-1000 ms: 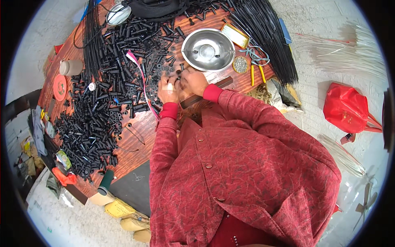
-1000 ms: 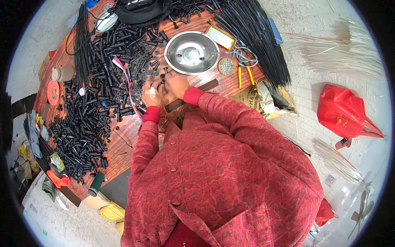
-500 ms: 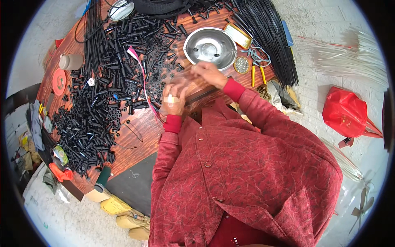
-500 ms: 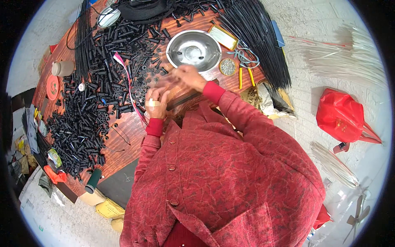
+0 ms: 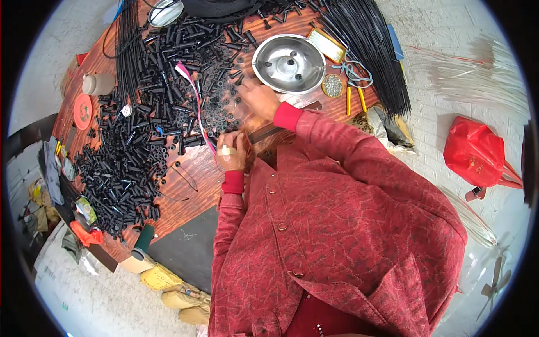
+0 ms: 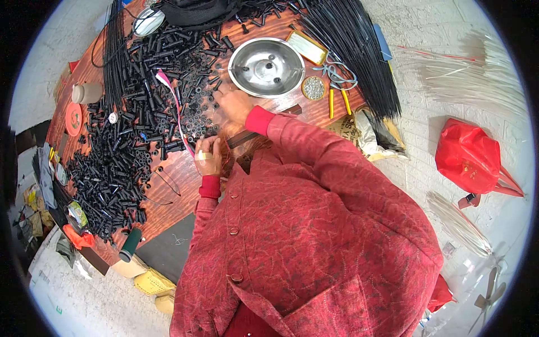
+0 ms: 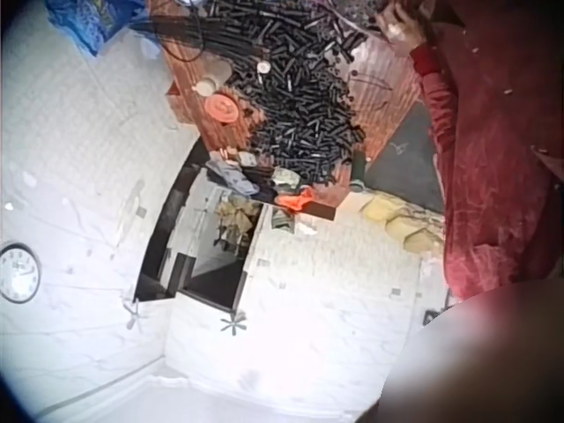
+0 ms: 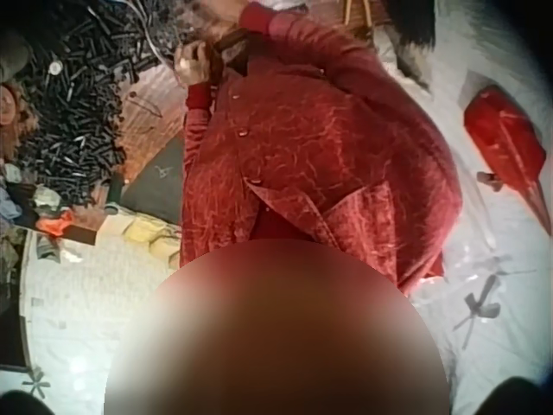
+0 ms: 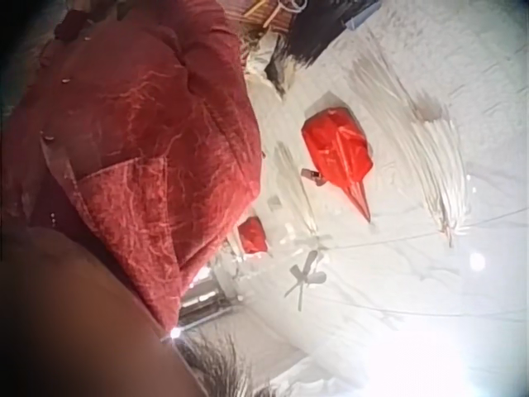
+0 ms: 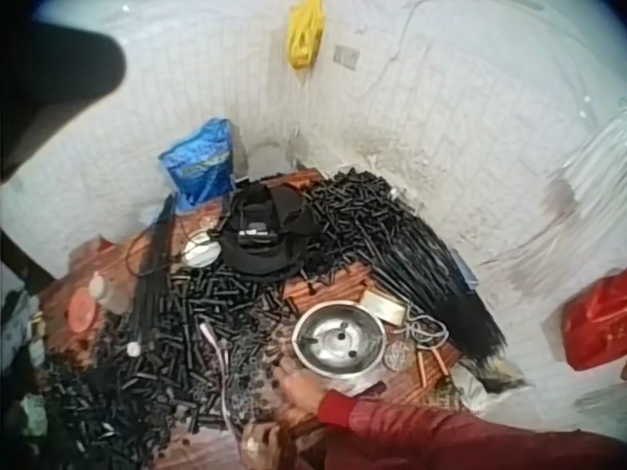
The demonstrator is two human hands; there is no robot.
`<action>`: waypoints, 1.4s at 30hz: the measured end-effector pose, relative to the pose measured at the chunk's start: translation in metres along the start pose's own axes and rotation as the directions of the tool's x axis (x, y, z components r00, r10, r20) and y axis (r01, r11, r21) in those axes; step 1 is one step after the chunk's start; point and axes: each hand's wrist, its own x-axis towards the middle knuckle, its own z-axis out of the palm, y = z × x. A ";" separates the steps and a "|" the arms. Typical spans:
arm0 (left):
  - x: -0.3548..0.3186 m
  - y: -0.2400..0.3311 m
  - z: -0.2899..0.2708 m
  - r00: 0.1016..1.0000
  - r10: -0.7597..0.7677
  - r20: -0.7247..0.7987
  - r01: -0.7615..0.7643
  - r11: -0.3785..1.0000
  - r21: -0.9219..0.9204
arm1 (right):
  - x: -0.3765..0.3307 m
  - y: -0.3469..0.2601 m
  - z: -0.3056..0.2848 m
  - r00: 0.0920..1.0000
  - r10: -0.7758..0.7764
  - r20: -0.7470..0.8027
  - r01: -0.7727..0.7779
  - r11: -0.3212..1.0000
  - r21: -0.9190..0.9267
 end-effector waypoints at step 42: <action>-0.023 -0.039 0.003 0.969 -0.216 0.119 0.228 0.969 -0.097 | 0.016 0.000 0.039 0.974 -0.168 -0.152 0.176 0.983 0.047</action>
